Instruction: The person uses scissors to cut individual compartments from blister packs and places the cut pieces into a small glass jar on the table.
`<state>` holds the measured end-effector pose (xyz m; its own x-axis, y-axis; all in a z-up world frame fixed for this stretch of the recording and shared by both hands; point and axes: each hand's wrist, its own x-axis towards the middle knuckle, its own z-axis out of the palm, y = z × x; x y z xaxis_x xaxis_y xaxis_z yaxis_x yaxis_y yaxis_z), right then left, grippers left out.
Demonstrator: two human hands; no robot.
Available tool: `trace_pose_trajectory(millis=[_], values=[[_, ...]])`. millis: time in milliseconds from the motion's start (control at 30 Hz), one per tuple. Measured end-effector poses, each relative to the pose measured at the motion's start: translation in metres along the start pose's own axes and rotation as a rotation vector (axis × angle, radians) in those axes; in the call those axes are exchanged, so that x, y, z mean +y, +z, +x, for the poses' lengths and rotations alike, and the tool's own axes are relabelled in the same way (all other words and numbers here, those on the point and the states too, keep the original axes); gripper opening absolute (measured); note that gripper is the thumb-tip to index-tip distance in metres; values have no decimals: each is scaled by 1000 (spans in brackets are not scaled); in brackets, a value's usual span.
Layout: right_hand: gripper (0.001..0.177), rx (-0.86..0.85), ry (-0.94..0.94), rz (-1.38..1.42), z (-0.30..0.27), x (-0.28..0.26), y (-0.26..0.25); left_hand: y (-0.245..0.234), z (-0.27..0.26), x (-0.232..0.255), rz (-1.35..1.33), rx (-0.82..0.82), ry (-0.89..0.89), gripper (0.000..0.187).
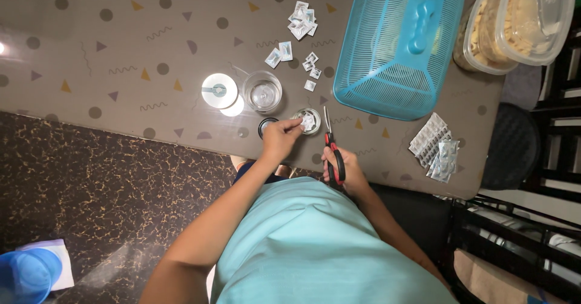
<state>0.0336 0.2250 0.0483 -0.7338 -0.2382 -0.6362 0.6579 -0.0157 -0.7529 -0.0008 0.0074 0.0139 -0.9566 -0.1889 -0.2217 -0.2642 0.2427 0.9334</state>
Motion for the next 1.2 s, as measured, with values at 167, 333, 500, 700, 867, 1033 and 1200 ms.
trace_pose_trajectory(millis=[167, 333, 500, 700, 867, 1033, 1200], values=[[40, 58, 13, -16, -1, 4, -5, -13, -4, -31, -181, -52, 14, 22], [42, 104, -11, -2, -6, 4, -5, -34, -17, -55, -134, -174, -95, 25], [42, 221, -45, 90, -12, 8, 12, -43, -20, -44, 10, -436, -182, 31], [41, 403, -52, 256, -20, 22, 31, -18, -25, -32, 73, -757, -222, 31], [40, 539, -56, 381, -40, 45, 18, 32, -26, -34, 89, -845, -134, 28], [40, 659, -106, 496, -66, 69, -22, 110, -18, -21, 213, -796, 140, 22], [41, 704, -190, 443, -99, 86, -88, 230, -21, 27, 270, -688, 105, 28]])
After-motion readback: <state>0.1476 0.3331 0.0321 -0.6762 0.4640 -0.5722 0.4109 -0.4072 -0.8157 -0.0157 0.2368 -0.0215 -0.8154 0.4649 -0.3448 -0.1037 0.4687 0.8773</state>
